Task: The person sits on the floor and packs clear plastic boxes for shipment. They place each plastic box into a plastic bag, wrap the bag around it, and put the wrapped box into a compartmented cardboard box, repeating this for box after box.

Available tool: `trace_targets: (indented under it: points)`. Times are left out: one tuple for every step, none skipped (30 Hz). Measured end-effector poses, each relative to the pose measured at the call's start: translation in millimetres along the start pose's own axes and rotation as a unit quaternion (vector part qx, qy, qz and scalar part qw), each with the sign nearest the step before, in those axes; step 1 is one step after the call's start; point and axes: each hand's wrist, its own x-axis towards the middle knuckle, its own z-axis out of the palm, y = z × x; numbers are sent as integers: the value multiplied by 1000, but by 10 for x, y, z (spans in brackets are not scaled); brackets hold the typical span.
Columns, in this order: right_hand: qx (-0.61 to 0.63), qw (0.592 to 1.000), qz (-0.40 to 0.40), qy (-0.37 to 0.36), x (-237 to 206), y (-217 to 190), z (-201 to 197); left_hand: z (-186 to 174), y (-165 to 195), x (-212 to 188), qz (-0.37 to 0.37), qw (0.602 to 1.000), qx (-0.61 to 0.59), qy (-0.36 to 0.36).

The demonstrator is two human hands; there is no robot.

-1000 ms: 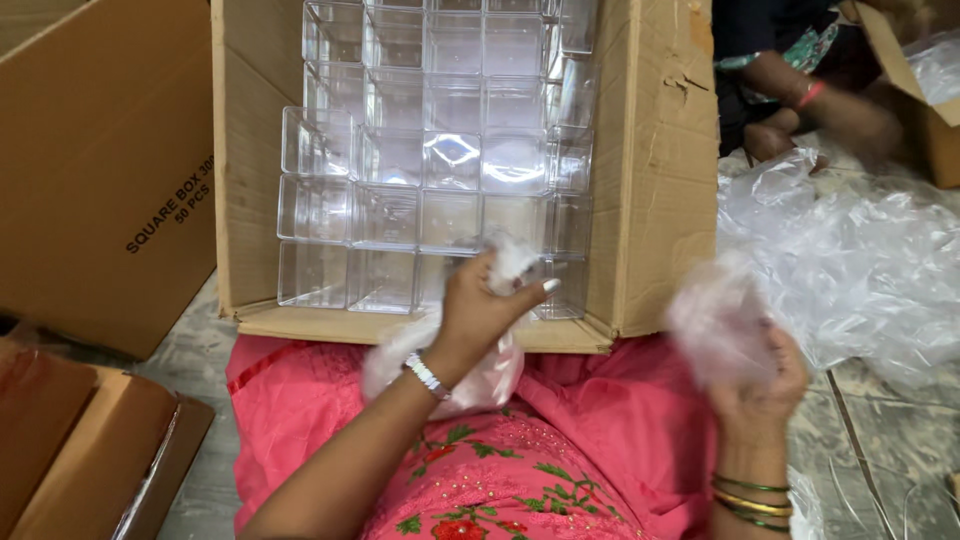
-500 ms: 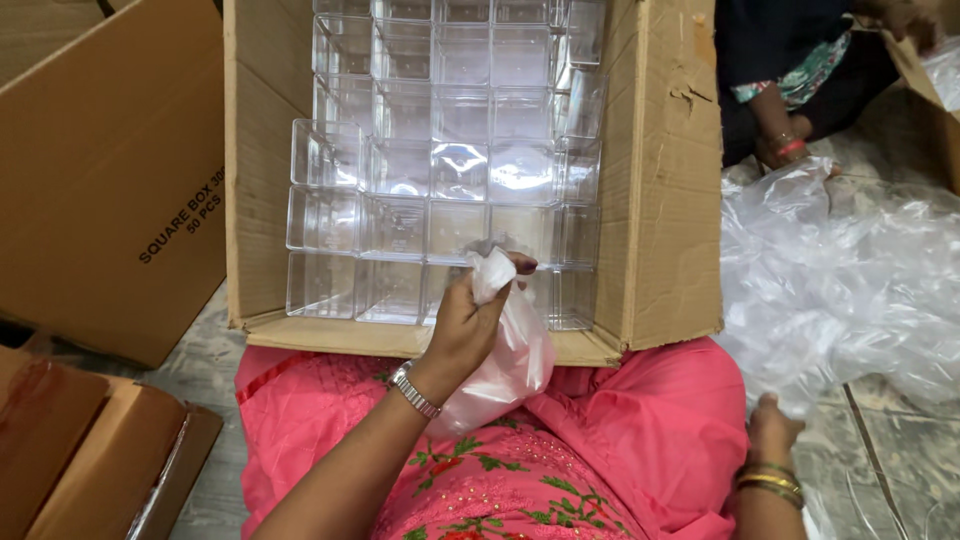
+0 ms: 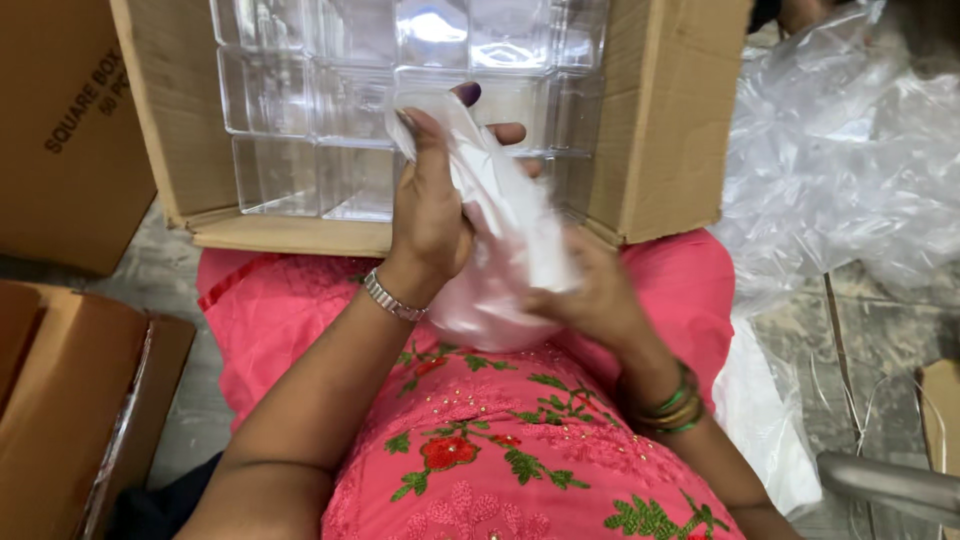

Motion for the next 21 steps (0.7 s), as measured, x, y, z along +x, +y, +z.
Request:
trace_targets:
  points:
    - [142,983,104,-49,46,-167,154,-15,24,12,-16,998,-60,2]
    - [220,965,133,-49,110,-288,215,-49,54,23,-19,996,-92,12]
    - [296,940,162,-49,154,-375,274,-100,75,25,-22,992,-124,23]
    - [370,908,189,-47,199,-430,306,-149,84,34,-25,987,-156,31]
    - [366,911,187,-38,226,-458,325,-213,83,19,-30,989,-139,35]
    - [362,913,186,-25,233,-466,338,-274,62,-19,-38,991,-122,39]
    - [358,915,187,-10,227,-457,352,-325,22,-54,-48,992,-105,41]
    - [342,920,190,-22,205,-437,378,-359,-38,-87,-43,996,-65,32]
    - [325,925,192,-35,175,-411,420,-388,-97,-119,-36,999,-25,24]
    - [309,930,194,-49,137,-381,466,-418,-143,-138,-29,999,14,16]
    - [332,915,221,-63,101,-350,508,-443,-178,-145,-41,998,3,44]
    - [355,898,247,-78,74,-316,541,-461,-207,-147,-53,996,-8,72]
    - [377,881,271,-91,58,-281,558,-467,-228,-146,-64,993,-18,99]
    - [350,901,247,-72,63,-245,560,-470,-240,-152,-55,994,-14,98]
    - [322,919,221,-53,87,-206,537,-463,-248,-154,-45,994,-9,96]
    - [295,935,194,-33,125,-172,506,-454,-249,-158,-34,995,-4,94]
    - [231,962,146,17,171,-142,465,-440,-250,-168,-35,995,30,90]
    - [164,979,99,69,223,-117,419,-421,-255,-182,-37,994,62,85]
    - [95,987,52,121,282,-99,381,-401,-259,-191,-39,992,95,79]
    - [85,988,73,107,342,-87,356,-380,-268,-200,-37,995,69,68]
    - [77,988,95,92,405,-82,347,-366,-270,-208,-35,997,43,56]
